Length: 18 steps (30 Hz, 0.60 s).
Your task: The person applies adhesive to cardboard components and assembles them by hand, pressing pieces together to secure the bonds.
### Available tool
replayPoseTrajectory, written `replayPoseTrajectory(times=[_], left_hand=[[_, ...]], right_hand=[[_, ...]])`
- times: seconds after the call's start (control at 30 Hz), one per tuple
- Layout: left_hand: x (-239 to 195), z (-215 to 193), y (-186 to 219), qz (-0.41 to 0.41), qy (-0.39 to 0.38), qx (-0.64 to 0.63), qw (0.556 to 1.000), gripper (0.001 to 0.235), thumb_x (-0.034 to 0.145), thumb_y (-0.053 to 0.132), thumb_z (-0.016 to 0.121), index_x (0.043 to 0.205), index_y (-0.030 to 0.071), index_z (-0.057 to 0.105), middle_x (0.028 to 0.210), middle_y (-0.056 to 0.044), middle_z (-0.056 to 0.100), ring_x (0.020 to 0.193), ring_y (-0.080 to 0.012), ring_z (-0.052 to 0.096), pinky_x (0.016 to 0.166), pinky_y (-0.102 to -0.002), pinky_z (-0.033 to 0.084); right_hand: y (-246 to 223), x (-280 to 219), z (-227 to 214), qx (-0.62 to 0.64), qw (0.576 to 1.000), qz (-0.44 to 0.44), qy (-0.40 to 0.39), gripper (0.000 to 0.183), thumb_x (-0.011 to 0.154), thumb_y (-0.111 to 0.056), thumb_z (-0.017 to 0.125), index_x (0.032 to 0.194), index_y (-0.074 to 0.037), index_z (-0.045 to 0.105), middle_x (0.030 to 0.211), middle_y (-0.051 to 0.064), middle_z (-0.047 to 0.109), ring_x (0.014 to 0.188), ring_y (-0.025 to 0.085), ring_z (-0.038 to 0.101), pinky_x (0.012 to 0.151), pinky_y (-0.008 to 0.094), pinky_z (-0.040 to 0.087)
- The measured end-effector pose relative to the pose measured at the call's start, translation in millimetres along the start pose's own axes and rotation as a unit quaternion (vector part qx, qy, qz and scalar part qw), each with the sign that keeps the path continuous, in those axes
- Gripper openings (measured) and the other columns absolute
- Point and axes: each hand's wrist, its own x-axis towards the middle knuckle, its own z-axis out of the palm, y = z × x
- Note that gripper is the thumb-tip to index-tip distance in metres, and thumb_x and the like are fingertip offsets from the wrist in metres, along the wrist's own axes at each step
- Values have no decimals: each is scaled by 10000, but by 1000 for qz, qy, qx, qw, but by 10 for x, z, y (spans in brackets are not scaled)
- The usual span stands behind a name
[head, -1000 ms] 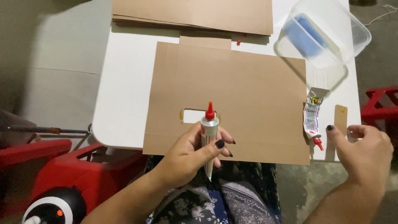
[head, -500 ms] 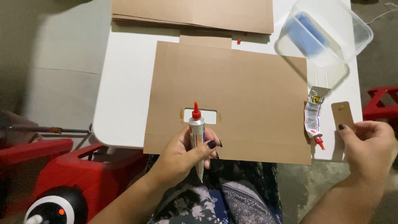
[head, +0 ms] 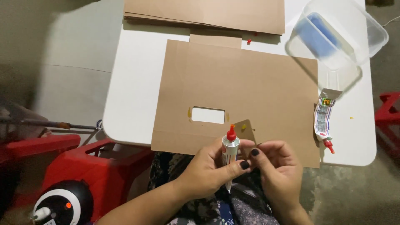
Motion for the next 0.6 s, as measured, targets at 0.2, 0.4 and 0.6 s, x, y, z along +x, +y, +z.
replayPoseTrajectory(times=[0.2, 0.4, 0.6], left_hand=[[-26, -30, 51, -11, 71, 137, 988, 476, 914, 252, 688, 1356, 97, 608, 1318, -45, 683, 1174, -129, 650, 1017, -296, 539], [-21, 50, 31, 34, 36, 170, 984, 550, 950, 331, 640, 1424, 68, 541, 1403, -78, 555, 1275, -171, 601, 1121, -326, 465], [-47, 11, 172, 55, 20, 199, 978, 497, 979, 377, 601, 1345, 42, 616, 1190, -73, 607, 1133, -184, 681, 1019, -330, 580]], right_hand=[[-85, -91, 116, -159, 947, -276, -30, 125, 925, -25, 687, 1018, 21, 618, 923, 117, 572, 837, 174, 544, 694, 231, 437], [8, -260, 99, -198, 941, -235, -145, 625, 731, -95, 876, 1247, 8, 538, 1177, 170, 703, 1054, 197, 751, 907, 280, 636], [-19, -253, -33, 134, 962, -106, -211, 604, 874, 129, 629, 1409, -33, 399, 1321, 272, 639, 1182, 327, 675, 1019, 415, 541]])
